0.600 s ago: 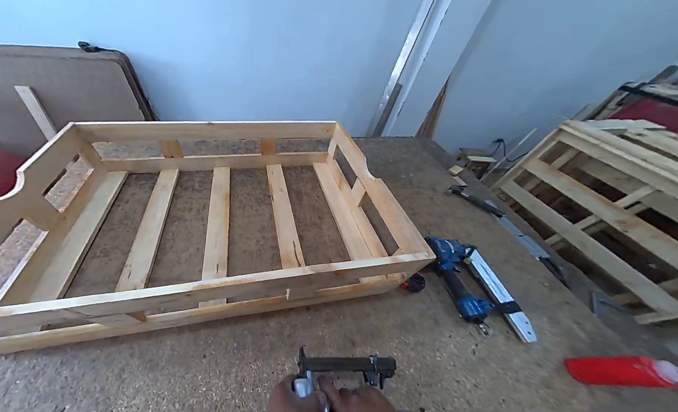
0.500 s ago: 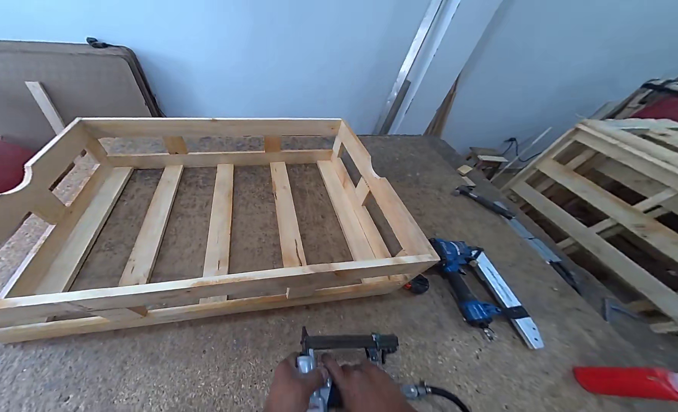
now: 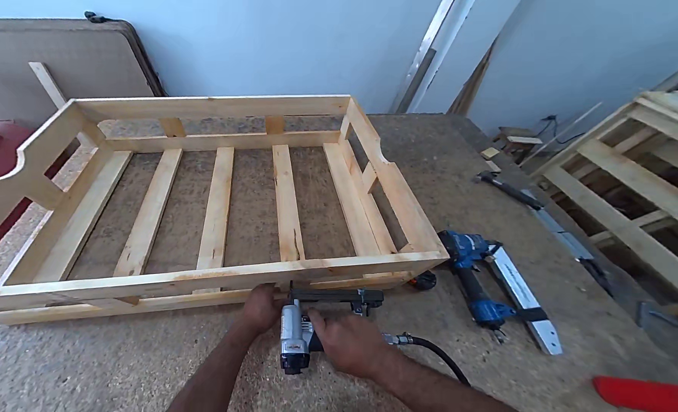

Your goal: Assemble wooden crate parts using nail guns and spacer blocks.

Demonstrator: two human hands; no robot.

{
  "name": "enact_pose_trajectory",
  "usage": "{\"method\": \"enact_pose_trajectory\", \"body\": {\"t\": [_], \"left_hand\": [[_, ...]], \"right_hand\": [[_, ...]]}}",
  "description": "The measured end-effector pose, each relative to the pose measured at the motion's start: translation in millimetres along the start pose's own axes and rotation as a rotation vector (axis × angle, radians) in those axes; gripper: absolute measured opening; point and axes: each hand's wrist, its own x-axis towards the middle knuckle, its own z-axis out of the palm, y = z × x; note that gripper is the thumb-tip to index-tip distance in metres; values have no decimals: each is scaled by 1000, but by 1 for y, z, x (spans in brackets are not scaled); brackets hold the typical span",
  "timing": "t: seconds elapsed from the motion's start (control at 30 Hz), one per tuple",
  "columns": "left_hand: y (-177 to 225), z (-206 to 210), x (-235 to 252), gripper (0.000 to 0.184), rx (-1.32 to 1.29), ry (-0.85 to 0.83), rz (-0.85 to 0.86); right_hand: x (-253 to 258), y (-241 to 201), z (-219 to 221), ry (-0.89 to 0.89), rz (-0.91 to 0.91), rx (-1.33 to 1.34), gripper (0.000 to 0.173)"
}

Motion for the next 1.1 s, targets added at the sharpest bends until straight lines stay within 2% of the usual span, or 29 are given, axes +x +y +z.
{"method": "enact_pose_trajectory", "body": {"t": [0.07, 0.1, 0.47, 0.57, 0.73, 0.83, 0.97, 1.1], "left_hand": [[14, -4, 6, 34, -22, -89, -20], [18, -6, 8, 33, -15, -123, -39], [19, -9, 8, 30, -111, -126, -77], [18, -8, 8, 29, -119, -109, -70], [20, -10, 9, 30, -141, -122, -103], [17, -8, 10, 33, -137, -116, -99], [11, -6, 13, 37, -121, -108, -46], [11, -7, 14, 36, -142, -96, -60]], "right_hand": [[2, 1, 3, 32, -31, -14, 54], [3, 1, 3, 40, -41, -23, 53], [8, -2, 6, 63, -42, -47, 49], [8, -3, 11, 94, -17, -37, 41], [6, -1, 18, 161, 16, -59, 45], [3, 5, 27, 270, 8, -115, 38], [-2, 9, 22, 216, 33, -92, 46], [-2, 10, 24, 248, 38, -97, 37]]}}
